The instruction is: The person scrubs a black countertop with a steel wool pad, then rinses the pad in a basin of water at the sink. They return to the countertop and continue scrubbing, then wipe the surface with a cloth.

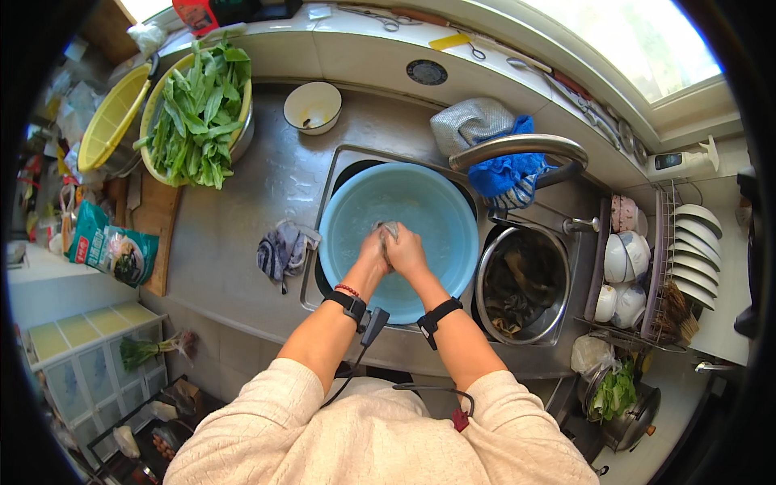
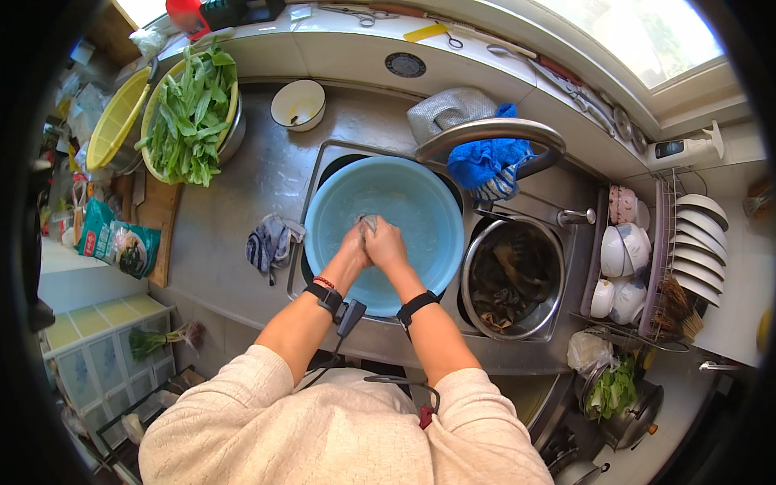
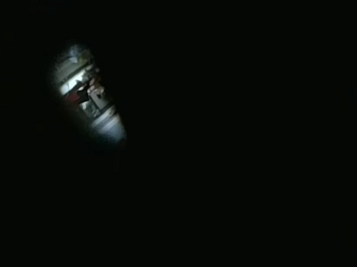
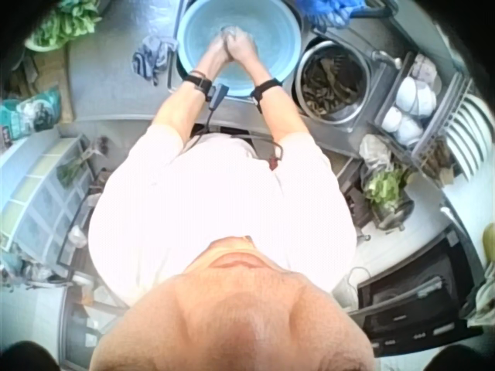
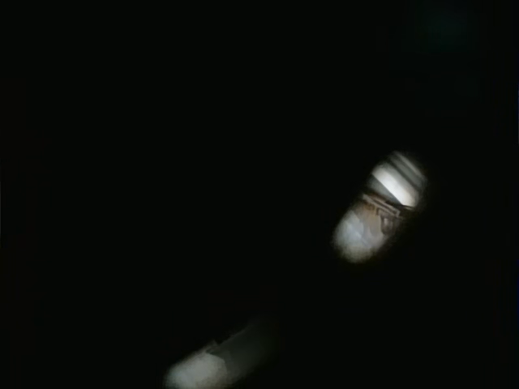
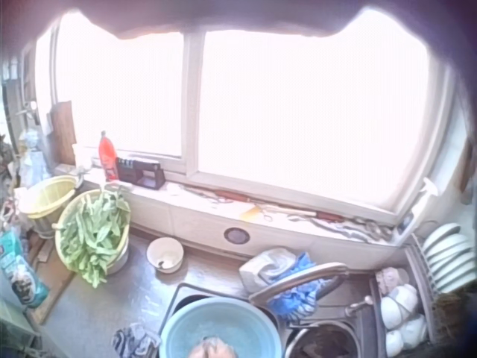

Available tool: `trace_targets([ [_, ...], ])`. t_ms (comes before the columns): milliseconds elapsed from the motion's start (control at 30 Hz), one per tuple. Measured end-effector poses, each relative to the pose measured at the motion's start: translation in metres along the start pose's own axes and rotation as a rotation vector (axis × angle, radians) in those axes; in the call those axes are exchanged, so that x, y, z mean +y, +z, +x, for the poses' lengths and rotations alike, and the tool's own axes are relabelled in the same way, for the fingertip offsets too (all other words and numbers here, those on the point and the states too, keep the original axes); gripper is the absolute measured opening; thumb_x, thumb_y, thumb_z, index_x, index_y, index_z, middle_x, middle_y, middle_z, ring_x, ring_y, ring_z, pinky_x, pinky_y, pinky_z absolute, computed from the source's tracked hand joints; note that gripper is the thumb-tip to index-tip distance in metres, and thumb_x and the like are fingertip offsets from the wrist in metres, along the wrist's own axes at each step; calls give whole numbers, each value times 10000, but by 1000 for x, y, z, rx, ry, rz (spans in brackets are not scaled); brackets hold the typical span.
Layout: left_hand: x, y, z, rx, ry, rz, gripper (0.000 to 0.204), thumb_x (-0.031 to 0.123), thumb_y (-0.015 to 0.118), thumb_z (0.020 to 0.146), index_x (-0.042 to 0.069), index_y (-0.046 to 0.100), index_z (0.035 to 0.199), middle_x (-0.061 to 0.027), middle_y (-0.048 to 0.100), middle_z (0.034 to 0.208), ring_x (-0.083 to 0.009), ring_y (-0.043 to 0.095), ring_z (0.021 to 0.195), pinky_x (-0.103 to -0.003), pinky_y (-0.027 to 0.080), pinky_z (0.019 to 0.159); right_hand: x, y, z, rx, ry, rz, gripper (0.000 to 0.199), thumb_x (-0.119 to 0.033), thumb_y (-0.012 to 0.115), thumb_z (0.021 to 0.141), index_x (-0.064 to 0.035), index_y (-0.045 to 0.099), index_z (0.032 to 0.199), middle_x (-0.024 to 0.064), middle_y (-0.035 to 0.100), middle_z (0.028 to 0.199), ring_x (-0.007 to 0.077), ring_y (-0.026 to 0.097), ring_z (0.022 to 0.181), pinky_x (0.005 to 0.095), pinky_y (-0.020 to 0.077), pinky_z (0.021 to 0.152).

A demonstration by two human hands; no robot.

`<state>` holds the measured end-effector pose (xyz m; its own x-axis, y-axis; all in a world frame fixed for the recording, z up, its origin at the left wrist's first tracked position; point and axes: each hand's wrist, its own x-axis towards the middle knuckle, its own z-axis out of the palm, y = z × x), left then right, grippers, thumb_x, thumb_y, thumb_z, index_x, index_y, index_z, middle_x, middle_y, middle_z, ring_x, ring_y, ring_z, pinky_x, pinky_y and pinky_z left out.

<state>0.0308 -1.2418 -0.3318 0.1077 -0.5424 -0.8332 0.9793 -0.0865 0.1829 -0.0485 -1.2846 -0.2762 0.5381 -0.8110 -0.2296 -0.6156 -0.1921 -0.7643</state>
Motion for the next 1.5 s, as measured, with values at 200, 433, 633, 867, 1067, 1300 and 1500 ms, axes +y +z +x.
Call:
trace_targets([
  [200, 6, 24, -42, 132, 223, 383, 262, 230, 566, 989, 20, 592, 1144, -146, 668, 1015, -277, 687, 898, -473, 581, 716, 59, -18, 29, -11, 180, 123, 465, -411, 469, 998, -10, 668, 1123, 310, 662, 1069, 492, 608, 1038, 536, 483, 887],
  [433, 38, -22, -30, 241, 530, 1075, 696, 262, 831, 780, -9, 511, 1335, -209, 609, 1169, -360, 635, 1055, -408, 548, 886, 112, -46, 35, 220, 523, 76, 568, -410, 555, 972, 30, 523, 1330, 275, 547, 1351, 490, 518, 1217, 513, 448, 994],
  [633, 20, -11, -50, 575, 402, 1787, 853, 129, 803, 744, 170, 380, 1483, -230, 321, 1451, -462, 458, 1270, -464, 500, 1003, 22, -20, -11, -428, 77, -684, 907, -268, 780, 801, -277, 265, 1547, 131, 122, 1641, 484, 243, 1429, 565, 416, 1074],
  [867, 11, -22, -27, 449, 287, 1763, 757, 157, 723, 823, 217, 382, 1496, -190, 328, 1480, -454, 439, 1296, -524, 465, 1018, 65, -3, 3, -239, 260, -454, 670, -3, 657, 795, -254, 543, 1406, 150, 346, 1549, 406, 432, 1336, 481, 486, 1007],
  [1067, 28, -33, -17, -52, -25, 205, 526, 359, 651, 916, 92, 508, 1346, -183, 559, 1306, -362, 567, 1181, -472, 489, 998, -32, -49, 10, -671, 325, 508, 707, 6, 738, 678, -87, 534, 1348, 109, 625, 1177, 264, 607, 1051, 357, 508, 885],
  [1300, 28, -4, -29, -129, -121, 11, 515, 566, 549, 962, 80, 627, 1117, -119, 692, 985, -299, 680, 895, -455, 565, 786, -24, -22, -14, -405, -161, 259, 250, -273, 683, 924, -65, 659, 1060, 84, 677, 940, 221, 636, 745, 372, 513, 699],
  [1500, 9, -30, 21, -410, -15, -158, 270, 340, 493, 1026, 94, 604, 1035, -88, 663, 929, -261, 640, 839, -429, 548, 740, -26, -10, -13, -113, -173, -137, 360, -397, 509, 992, -73, 661, 959, 217, 690, 919, 450, 647, 873, 533, 514, 748],
])
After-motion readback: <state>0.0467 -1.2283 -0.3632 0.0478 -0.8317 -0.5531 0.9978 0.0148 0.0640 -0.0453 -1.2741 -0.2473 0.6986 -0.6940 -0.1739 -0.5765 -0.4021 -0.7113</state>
